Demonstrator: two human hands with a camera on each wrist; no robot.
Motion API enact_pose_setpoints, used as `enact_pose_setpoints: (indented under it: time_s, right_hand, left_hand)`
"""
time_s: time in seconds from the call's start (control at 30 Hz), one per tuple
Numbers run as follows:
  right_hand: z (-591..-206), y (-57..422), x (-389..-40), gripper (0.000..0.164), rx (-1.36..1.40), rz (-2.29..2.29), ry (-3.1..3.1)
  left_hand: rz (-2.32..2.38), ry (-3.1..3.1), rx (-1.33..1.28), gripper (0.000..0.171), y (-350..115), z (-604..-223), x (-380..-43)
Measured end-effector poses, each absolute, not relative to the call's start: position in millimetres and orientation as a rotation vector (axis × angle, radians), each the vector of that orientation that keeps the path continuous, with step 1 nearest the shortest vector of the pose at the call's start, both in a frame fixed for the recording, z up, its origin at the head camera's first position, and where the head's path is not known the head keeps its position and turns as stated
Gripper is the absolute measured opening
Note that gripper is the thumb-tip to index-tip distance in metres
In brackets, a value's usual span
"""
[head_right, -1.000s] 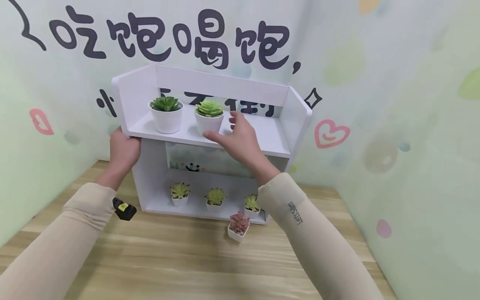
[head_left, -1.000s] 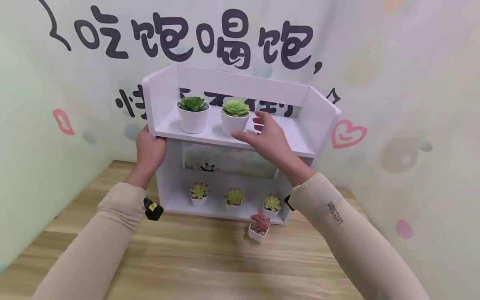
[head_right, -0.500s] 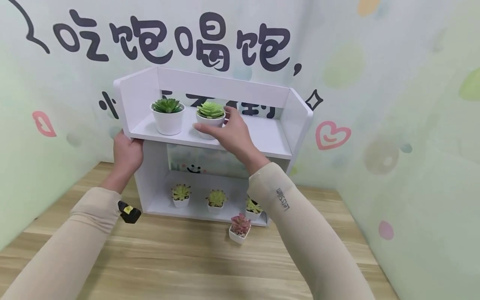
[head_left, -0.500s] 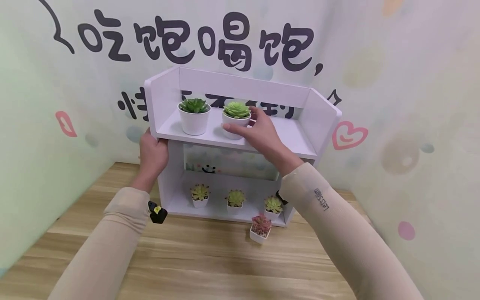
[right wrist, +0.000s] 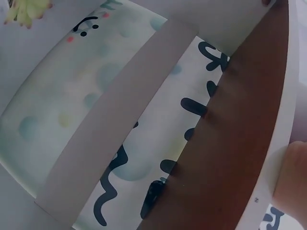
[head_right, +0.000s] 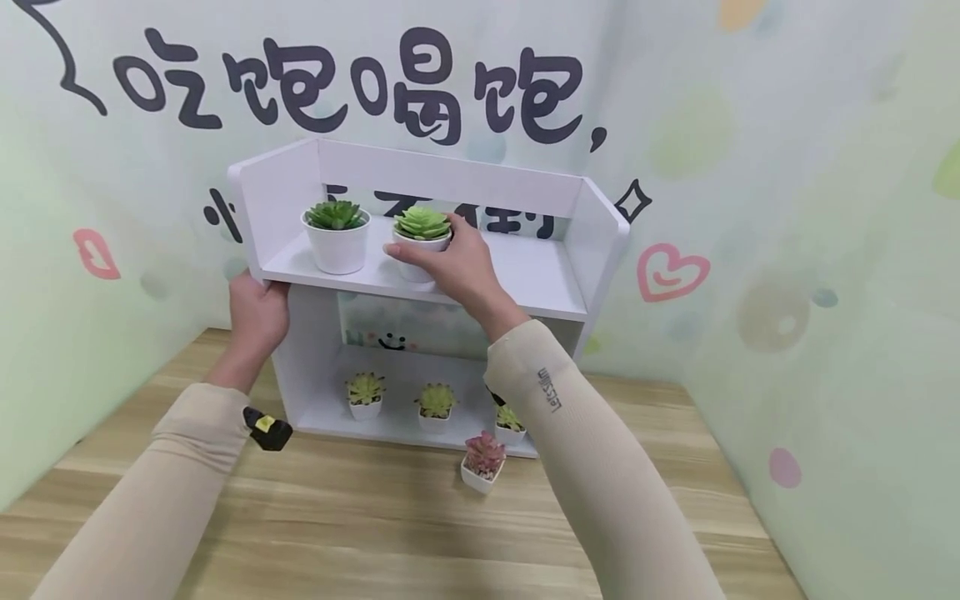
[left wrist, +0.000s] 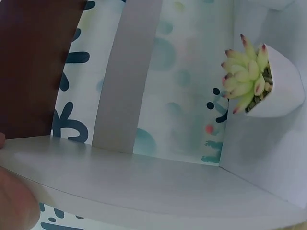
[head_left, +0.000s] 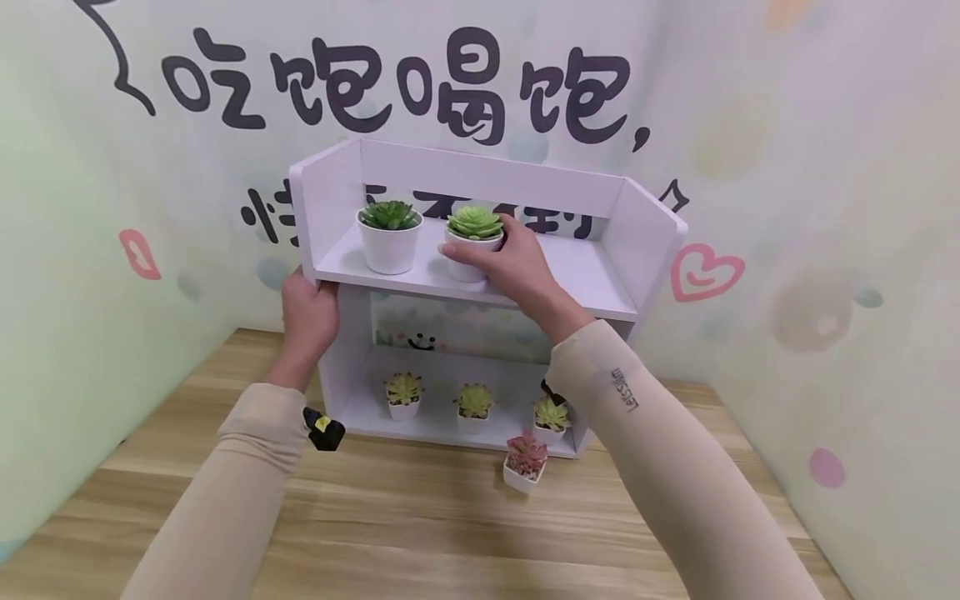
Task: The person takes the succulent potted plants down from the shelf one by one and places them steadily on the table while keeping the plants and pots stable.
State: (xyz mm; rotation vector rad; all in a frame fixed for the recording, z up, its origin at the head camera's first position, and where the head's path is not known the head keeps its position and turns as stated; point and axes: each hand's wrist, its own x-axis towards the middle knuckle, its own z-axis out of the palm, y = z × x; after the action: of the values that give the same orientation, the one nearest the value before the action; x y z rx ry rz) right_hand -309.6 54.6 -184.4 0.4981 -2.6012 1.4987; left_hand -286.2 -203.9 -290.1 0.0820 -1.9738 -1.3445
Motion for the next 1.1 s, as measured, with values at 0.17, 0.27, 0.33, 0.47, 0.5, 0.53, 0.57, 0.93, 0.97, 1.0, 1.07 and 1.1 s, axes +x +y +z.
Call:
enact_pose_setpoints:
  time_s: [0.17,0.27,0.33,0.47,0.5,0.53,0.57,0.93,0.97,1.0,1.07,1.1]
  right_hand:
    - [-183.9,56.4,-311.1,0.091,0.517,1.492,-2.627]
    - [-184.6,55.5,-310.4,0.093,0.504,1.47,-2.628]
    - [-184.8,55.8,-309.5,0.091,0.491,1.463,-2.627]
    - [-184.8,58.4,-307.8,0.085,0.462,1.452,-2.632]
    - [-184.6,58.6,-307.5,0.085,0.462,1.453,-2.632]
    - [-184.4,58.3,-307.2,0.084,0.465,1.452,-2.635]
    - [-184.3,57.7,-307.0,0.085,0.473,1.449,-2.638]
    - [-185.1,58.3,-300.3,0.075,0.484,1.414,-2.644]
    - [-185.1,58.8,-300.3,0.074,0.488,1.417,-2.641]
    - [-185.1,59.1,-300.4,0.073,0.494,1.419,-2.641]
    - [-185.3,59.3,-300.8,0.071,0.51,1.434,-2.634]
    - [-185.4,59.2,-301.1,0.071,0.516,1.44,-2.63]
  left_hand:
    - [-1.347,-1.973,0.091,0.03,-204.0,-290.3,-285.8]
    - [-1.353,-1.975,0.098,0.031,-204.0,-290.7,-285.6]
    - [-1.367,-1.984,0.108,0.031,-203.0,-290.6,-285.7]
    - [-1.374,-2.014,0.121,0.032,-201.4,-290.6,-286.9]
    - [-1.367,-2.015,0.12,0.032,-201.7,-291.0,-287.5]
    - [-1.357,-2.014,0.124,0.033,-202.3,-291.3,-287.5]
    - [-1.351,-2.009,0.127,0.033,-203.2,-291.7,-287.4]
    - [-1.374,-2.019,0.1,0.034,-204.3,-292.1,-285.7]
    - [-1.374,-2.018,0.094,0.035,-204.0,-292.1,-285.6]
    - [-1.371,-2.016,0.091,0.034,-203.9,-292.3,-285.7]
    - [-1.364,-2.017,0.093,0.035,-204.1,-292.1,-285.7]
    - [-1.365,-2.016,0.093,0.035,-204.1,-291.8,-285.7]
